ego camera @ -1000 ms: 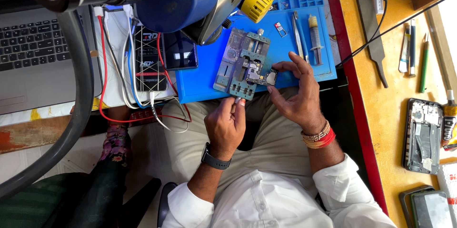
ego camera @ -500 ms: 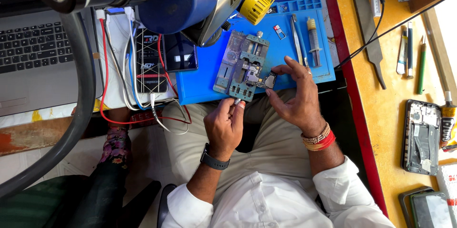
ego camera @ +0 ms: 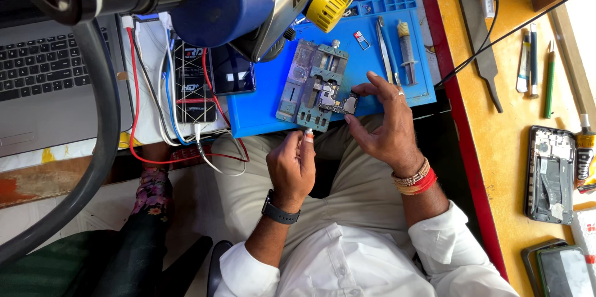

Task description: The person disassembles a smartphone at a repair workbench, lifting the motherboard out of the phone body and placing it in a fixture. They then use a hot air rework gun on the board while holding a tool in the other hand, working on the board under a desk-mounted microscope.

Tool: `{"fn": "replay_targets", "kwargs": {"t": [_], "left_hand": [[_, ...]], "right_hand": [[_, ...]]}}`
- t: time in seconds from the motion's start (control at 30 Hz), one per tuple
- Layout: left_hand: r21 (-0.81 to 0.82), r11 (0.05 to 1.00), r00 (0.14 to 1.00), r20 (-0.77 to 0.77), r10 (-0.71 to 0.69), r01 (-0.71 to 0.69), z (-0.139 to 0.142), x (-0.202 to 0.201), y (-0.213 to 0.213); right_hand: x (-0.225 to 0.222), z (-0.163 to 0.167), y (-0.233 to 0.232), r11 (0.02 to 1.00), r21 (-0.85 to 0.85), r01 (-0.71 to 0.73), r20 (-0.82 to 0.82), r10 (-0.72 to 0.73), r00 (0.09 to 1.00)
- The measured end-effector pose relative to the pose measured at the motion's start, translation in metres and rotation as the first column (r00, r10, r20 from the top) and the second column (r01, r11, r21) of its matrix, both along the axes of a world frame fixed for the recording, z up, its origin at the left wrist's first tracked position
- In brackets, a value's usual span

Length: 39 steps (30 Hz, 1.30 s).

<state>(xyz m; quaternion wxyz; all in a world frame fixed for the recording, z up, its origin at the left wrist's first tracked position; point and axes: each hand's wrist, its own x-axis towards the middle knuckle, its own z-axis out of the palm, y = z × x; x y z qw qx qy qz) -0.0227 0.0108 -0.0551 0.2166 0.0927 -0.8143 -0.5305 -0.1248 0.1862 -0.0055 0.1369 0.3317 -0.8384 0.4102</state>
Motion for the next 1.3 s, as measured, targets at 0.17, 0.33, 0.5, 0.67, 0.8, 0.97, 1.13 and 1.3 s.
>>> {"fn": "replay_targets", "kwargs": {"t": [0.17,0.33,0.5,0.67,0.8,0.97,1.13,1.3], "left_hand": [[-0.014,1.000,0.999,0.041,0.027,-0.026,0.000,-0.002,0.002],[0.015,0.999,0.999,0.006,0.052,-0.053,0.004,-0.002,0.004],[0.073,0.993,0.992,-0.080,0.100,-0.094,0.007,-0.003,0.007],[0.068,0.994,0.996,-0.026,0.089,-0.087,0.005,-0.002,0.004],[0.009,0.999,0.999,0.032,0.043,-0.044,0.001,-0.001,0.001],[0.053,0.997,0.996,-0.058,0.062,-0.059,0.003,-0.002,0.005],[0.036,0.993,0.988,-0.104,0.112,-0.109,0.009,-0.001,0.007],[0.012,0.999,0.998,0.030,0.046,-0.046,0.008,0.000,0.000]], "right_hand": [[-0.001,0.001,0.001,1.000,0.021,0.000,-0.035,0.001,0.999],[-0.001,0.001,0.001,1.000,0.024,0.006,-0.028,-0.006,1.000],[-0.002,0.000,0.003,1.000,0.018,0.001,-0.011,-0.001,1.000],[-0.003,-0.001,0.002,1.000,0.011,-0.005,-0.015,0.005,1.000],[-0.002,0.000,0.002,1.000,0.012,-0.007,-0.001,0.007,1.000],[-0.002,0.001,0.001,1.000,0.000,-0.015,0.014,0.015,1.000],[-0.002,0.000,0.001,1.000,-0.008,-0.017,0.020,0.017,1.000],[0.000,0.000,-0.001,1.000,-0.012,-0.012,0.013,0.012,1.000]]}}
